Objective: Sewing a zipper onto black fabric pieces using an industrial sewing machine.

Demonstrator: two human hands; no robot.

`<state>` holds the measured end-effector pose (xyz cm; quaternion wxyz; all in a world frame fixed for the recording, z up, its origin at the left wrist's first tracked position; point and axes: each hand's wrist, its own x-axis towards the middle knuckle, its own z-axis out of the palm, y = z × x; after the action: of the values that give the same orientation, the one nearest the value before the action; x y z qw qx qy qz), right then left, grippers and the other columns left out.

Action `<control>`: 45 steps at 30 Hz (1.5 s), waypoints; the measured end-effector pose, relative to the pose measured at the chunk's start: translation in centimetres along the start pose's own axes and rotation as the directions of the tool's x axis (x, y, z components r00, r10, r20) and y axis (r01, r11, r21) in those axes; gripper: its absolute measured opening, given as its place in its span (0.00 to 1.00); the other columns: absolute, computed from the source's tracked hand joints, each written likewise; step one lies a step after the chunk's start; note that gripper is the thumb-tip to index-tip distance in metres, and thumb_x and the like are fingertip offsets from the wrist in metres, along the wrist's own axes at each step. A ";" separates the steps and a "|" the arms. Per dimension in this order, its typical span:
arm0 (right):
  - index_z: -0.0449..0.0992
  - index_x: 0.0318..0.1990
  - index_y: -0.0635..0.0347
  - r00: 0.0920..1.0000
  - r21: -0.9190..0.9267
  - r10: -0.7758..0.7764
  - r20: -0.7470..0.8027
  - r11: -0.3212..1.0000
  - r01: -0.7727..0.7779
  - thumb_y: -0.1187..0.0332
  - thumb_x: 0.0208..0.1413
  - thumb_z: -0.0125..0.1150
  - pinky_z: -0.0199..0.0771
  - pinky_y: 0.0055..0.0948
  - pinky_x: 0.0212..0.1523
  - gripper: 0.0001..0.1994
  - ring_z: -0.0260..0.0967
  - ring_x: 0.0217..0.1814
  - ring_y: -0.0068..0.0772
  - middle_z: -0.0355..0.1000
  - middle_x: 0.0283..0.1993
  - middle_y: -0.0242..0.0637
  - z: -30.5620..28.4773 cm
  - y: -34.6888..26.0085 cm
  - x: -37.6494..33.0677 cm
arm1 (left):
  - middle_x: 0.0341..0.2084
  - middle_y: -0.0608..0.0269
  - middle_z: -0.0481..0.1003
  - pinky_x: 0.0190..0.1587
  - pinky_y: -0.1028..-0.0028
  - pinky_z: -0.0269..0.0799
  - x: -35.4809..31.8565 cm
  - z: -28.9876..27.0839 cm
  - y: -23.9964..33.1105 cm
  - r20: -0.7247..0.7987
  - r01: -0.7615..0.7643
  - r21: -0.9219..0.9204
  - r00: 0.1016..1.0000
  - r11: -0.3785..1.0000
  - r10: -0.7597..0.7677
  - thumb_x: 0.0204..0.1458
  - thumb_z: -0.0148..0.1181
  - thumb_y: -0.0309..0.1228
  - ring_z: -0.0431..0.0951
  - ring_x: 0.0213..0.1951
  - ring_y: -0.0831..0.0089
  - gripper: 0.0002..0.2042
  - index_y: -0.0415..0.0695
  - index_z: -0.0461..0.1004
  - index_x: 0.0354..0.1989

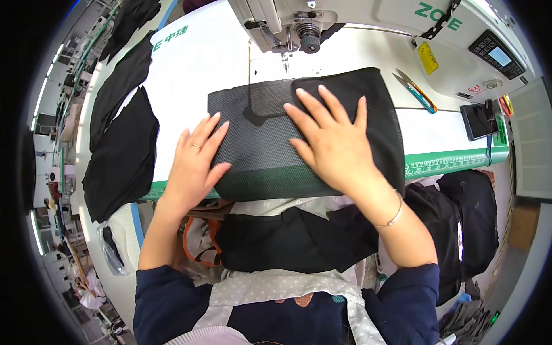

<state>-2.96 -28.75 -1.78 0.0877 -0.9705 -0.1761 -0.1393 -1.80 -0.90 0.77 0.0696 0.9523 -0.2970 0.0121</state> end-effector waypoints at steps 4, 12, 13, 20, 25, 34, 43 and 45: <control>0.68 0.65 0.40 0.998 -0.031 0.045 0.047 0.999 -0.044 0.53 0.59 0.58 0.43 0.75 0.67 0.25 0.50 0.76 0.37 0.59 0.71 0.26 -0.5 3.5 0.1 | 0.71 0.56 0.52 0.70 0.45 0.42 2.3 1.2 1.1 0.028 -0.006 -0.057 1.000 0.998 0.008 0.56 0.60 0.38 0.51 0.72 0.56 0.34 0.50 0.56 0.71; 0.66 0.66 0.43 0.995 0.055 0.100 -0.025 0.994 -0.099 0.53 0.61 0.57 0.45 0.66 0.70 0.26 0.56 0.73 0.39 0.60 0.71 0.32 -1.2 7.9 -0.1 | 0.72 0.59 0.51 0.71 0.44 0.41 5.8 2.2 2.7 0.023 -0.040 -0.023 0.999 0.999 0.041 0.58 0.58 0.39 0.51 0.73 0.58 0.33 0.52 0.55 0.71; 0.67 0.65 0.44 0.994 0.151 0.089 -0.065 0.985 -0.078 0.54 0.60 0.57 0.46 0.64 0.71 0.25 0.58 0.72 0.40 0.61 0.70 0.34 -1.4 8.5 -0.4 | 0.72 0.59 0.51 0.71 0.44 0.42 5.7 2.2 2.7 0.009 -0.036 -0.015 0.999 0.999 0.036 0.58 0.58 0.38 0.51 0.72 0.58 0.32 0.52 0.55 0.71; 0.74 0.55 0.58 0.947 0.153 0.216 -0.238 0.971 -0.183 0.77 0.55 0.63 0.75 0.33 0.49 0.19 0.76 0.49 0.49 0.77 0.48 0.46 -3.6 17.4 -4.4 | 0.58 0.50 0.70 0.61 0.60 0.62 0.5 0.9 2.4 -0.302 -0.110 -0.236 0.953 0.966 0.034 0.48 0.60 0.21 0.70 0.58 0.54 0.21 0.38 0.74 0.54; 0.78 0.51 0.55 0.936 0.130 0.288 -0.205 0.955 -0.265 0.71 0.58 0.62 0.76 0.26 0.49 0.13 0.78 0.48 0.29 0.80 0.47 0.35 -3.4 20.7 -6.5 | 0.35 0.56 0.78 0.39 0.65 0.75 -5.9 2.8 5.0 -0.215 -0.316 -0.419 0.945 0.851 0.245 0.44 0.61 0.16 0.79 0.36 0.58 0.14 0.38 0.79 0.41; 0.78 0.50 0.54 0.910 -0.251 0.148 -0.387 0.933 -0.259 0.74 0.59 0.59 0.74 0.30 0.52 0.12 0.77 0.50 0.36 0.78 0.49 0.34 -6.1 18.2 -11.0 | 0.33 0.56 0.75 0.41 0.65 0.73 -7.2 6.6 6.6 0.035 -0.056 -0.460 0.996 0.886 0.081 0.51 0.62 0.23 0.77 0.39 0.58 0.05 0.39 0.76 0.36; 0.76 0.44 0.61 0.976 0.498 0.001 0.220 0.860 -0.113 0.62 0.51 0.68 0.76 0.40 0.44 0.16 0.75 0.44 0.48 0.76 0.42 0.43 2.3 -3.7 -12.8 | 0.23 0.60 0.69 0.33 0.69 0.67 -6.6 4.6 6.5 0.400 0.205 -0.504 0.916 0.839 0.017 0.48 0.65 0.24 0.70 0.27 0.64 0.07 0.40 0.73 0.32; 0.74 0.40 0.65 0.953 0.552 -0.016 0.302 0.818 -0.161 0.70 0.53 0.64 0.74 0.38 0.40 0.10 0.73 0.38 0.46 0.74 0.38 0.42 3.6 -4.2 -12.4 | 0.23 0.61 0.68 0.33 0.71 0.67 -7.2 3.6 6.4 0.370 0.242 -0.586 0.929 0.774 -0.010 0.50 0.64 0.24 0.69 0.26 0.71 0.06 0.39 0.74 0.35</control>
<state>-14.80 -28.06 -8.41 0.3523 -0.9153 -0.1831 0.0685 -11.39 -2.57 -2.47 0.3268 0.8803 -0.2262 -0.2590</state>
